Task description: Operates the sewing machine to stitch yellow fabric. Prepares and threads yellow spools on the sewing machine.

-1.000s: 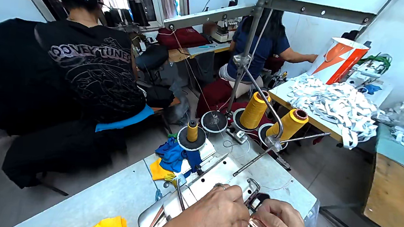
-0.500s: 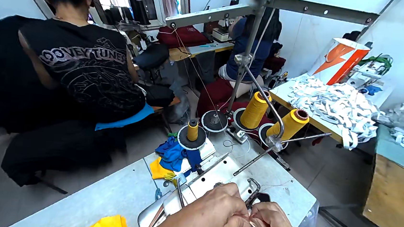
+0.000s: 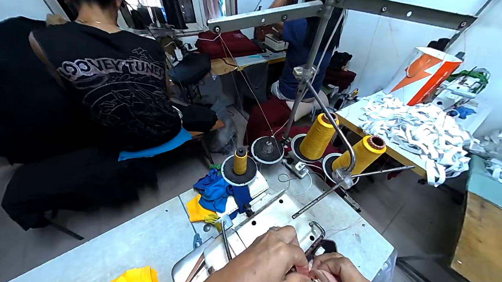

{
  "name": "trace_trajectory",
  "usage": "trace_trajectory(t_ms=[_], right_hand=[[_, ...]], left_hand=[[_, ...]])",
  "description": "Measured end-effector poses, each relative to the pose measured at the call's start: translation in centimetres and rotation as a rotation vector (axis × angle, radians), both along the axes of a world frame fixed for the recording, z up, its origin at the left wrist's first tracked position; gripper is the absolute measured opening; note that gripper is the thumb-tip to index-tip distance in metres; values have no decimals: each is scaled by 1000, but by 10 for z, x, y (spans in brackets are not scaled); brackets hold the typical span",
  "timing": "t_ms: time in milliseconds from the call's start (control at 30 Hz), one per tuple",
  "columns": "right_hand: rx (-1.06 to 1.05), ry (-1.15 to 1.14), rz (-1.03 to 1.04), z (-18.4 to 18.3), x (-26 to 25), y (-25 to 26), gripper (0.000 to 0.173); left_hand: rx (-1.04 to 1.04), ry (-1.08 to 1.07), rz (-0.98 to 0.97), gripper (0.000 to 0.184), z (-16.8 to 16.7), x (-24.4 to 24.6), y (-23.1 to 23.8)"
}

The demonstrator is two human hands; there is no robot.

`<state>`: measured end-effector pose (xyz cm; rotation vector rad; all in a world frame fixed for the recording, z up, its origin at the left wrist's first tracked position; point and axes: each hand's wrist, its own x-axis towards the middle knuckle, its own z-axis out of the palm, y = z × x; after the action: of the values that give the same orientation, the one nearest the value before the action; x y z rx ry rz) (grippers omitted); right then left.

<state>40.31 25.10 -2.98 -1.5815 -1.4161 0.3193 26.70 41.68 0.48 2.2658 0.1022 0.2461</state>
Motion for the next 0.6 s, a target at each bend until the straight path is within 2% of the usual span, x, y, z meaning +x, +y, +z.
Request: trace_trajectory(t_ms=[100, 167, 233, 267, 367, 500, 600], right_hand=[[-12, -9, 5, 7, 3, -6, 21], [-5, -29, -12, 11, 7, -13, 20], [18, -26, -40, 16, 10, -20, 19], [21, -32, -59, 19, 11, -25, 18], [51, -57, -108, 27, 12, -32, 20], [140, -113, -144, 39, 8, -27, 22], [188, -101, -175, 39, 11, -21, 22]], left_hand=[[-25, -13, 34, 21, 0, -1, 0], [-37, -77, 120, 38, -3, -3, -2], [28, -200, 217, 58, -7, -3, -2], [65, -259, 245, 62, -8, -1, -3], [89, -402, 189, 52, -2, 6, -10], [38, -376, 5, 26, 9, 14, -28], [-91, -361, -27, 14, 10, 15, -28]])
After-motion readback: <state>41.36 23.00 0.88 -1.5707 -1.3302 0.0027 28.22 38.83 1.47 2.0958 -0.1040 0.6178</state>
